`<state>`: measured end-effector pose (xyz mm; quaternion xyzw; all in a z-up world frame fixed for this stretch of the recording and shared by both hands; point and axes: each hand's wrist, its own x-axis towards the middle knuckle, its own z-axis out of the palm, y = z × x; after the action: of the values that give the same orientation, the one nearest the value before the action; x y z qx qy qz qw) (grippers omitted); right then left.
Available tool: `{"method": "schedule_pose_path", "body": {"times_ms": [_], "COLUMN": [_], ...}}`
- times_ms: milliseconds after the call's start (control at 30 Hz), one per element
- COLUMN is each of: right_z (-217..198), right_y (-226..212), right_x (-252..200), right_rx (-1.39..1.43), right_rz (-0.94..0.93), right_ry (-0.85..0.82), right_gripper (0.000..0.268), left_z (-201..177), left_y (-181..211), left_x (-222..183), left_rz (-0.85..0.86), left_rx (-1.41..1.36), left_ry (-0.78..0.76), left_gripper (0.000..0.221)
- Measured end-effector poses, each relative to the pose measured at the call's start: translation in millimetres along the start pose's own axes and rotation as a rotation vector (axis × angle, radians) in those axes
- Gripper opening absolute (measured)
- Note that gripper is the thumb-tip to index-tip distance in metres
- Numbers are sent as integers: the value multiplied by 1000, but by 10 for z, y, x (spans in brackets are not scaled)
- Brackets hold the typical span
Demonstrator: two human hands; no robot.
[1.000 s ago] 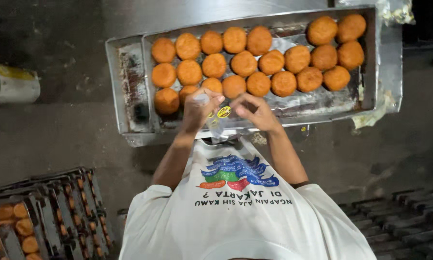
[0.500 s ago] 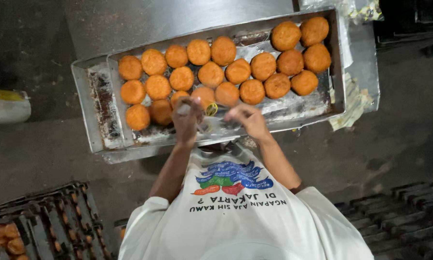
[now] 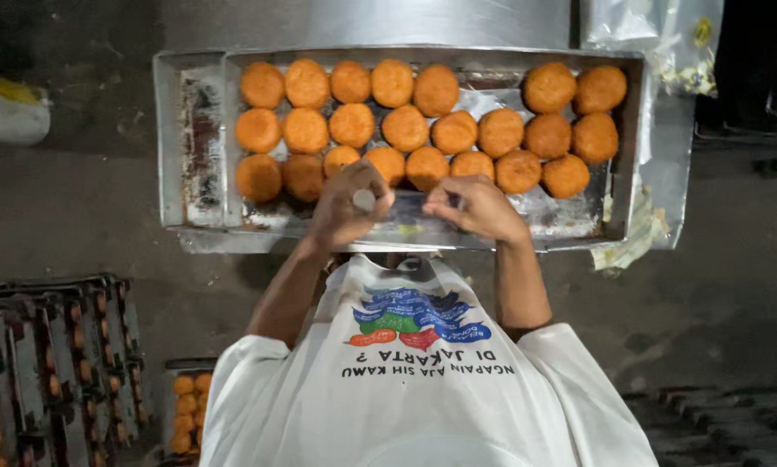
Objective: The person picks up bread rolls one by one from a metal tray and places each into a plastic bag by hand.
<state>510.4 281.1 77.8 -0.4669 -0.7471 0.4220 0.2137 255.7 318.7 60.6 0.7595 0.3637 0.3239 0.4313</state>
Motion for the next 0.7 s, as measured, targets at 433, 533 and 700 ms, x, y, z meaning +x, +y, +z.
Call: {"method": "schedule_pose_path", "body": {"times_ms": [433, 533, 700], "right_z": [1413, 1887, 2214], "right_y": [-65, 0, -51], "right_x": [501, 627, 961], "right_rx": [631, 878, 732], "right_rz": [245, 392, 404], "right_ry": [131, 112, 112], "right_gripper": [47, 55, 55], "left_z": [-552, -686, -966], "left_y": [-571, -587, -739], "left_x": [-978, -1240, -1585], "left_rz": [-293, -143, 2], "left_rx": [-761, -1290, -1425], "left_ry": [-30, 36, 157], "left_gripper": [21, 21, 28]}}
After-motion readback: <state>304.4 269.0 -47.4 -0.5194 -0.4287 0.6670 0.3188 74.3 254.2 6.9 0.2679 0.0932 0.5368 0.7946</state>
